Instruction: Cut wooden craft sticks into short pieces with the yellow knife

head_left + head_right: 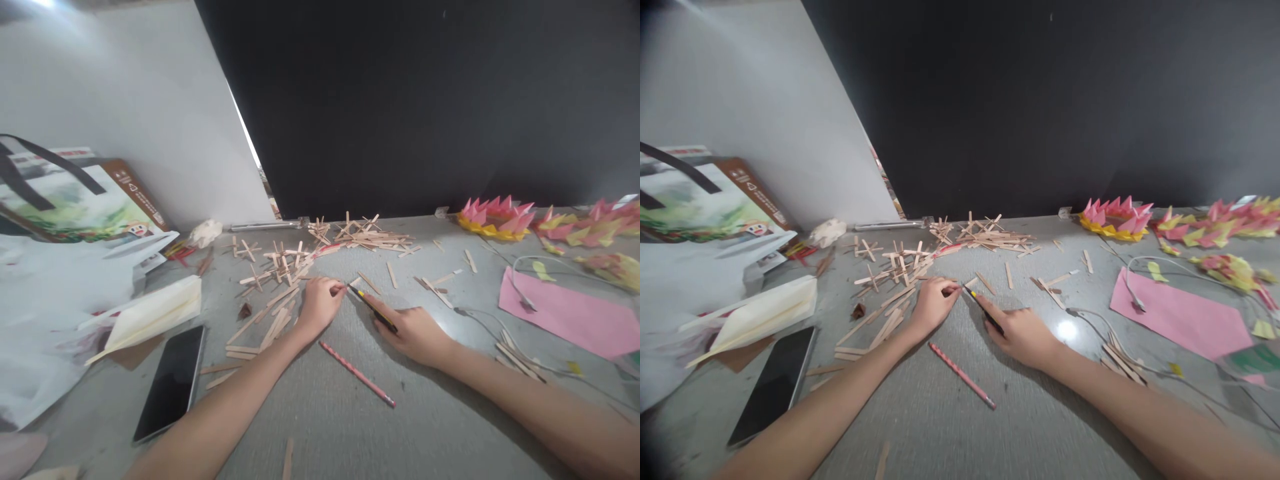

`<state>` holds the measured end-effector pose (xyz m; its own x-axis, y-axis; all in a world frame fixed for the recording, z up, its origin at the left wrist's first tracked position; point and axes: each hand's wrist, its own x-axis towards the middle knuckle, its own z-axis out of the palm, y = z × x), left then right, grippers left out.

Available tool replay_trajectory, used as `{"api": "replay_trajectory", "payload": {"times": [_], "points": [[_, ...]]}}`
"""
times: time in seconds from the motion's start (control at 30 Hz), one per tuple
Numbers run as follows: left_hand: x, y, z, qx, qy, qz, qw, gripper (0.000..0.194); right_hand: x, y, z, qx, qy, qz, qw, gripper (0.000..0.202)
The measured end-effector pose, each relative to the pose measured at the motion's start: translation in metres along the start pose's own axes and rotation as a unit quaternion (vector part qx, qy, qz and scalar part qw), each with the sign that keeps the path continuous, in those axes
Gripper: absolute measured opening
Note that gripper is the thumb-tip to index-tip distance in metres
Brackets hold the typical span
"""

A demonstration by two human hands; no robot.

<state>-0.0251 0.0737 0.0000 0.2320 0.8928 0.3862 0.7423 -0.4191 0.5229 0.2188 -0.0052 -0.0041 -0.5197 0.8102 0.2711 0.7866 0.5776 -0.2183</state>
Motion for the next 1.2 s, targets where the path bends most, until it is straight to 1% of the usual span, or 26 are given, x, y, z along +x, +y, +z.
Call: {"api": "replay_trajectory", "payload": {"times": [0.07,0.23,0.3,0.5,0.63,0.8,1.03,1.2], "points": [[-0.0002,-0.001,0.0003,0.012,-0.004,0.006,1.0,0.007,-0.0004,0.0003,0.0002,0.003,0.002,-0.003,1.0,0.059],[-0.0031,-0.0013,0.0021,0.048,-0.008,0.068,0.997,0.008,-0.0011,0.0004,0.0,0.011,0.004,-0.004,1.0,0.059],[-0.0035,0.0001,0.0025,0.046,-0.008,0.075,0.996,0.009,-0.0011,0.0005,0.0004,0.012,0.004,-0.005,1.0,0.059],[-0.0003,0.0051,-0.001,0.0,-0.018,0.0,1.0,0.009,-0.0012,0.0014,0.0029,0.005,0.002,-0.002,1.0,0.06],[-0.0012,0.0049,-0.0019,0.002,-0.004,-0.015,1.0,0.008,-0.0008,0.0006,0.0007,0.012,-0.004,0.0,1.0,0.059],[-0.0011,-0.0001,-0.002,-0.049,0.015,-0.075,0.996,0.013,-0.0003,-0.001,-0.0027,0.0,-0.01,-0.001,1.0,0.057],[0.0002,-0.001,-0.0032,-0.058,0.011,-0.078,0.995,0.011,-0.001,-0.0011,-0.0022,0.012,-0.005,0.011,1.0,0.057],[0.0019,-0.0001,-0.0027,-0.054,-0.011,-0.041,0.998,0.006,-0.0005,-0.0036,-0.004,0.017,-0.005,0.026,1.0,0.059]]}}
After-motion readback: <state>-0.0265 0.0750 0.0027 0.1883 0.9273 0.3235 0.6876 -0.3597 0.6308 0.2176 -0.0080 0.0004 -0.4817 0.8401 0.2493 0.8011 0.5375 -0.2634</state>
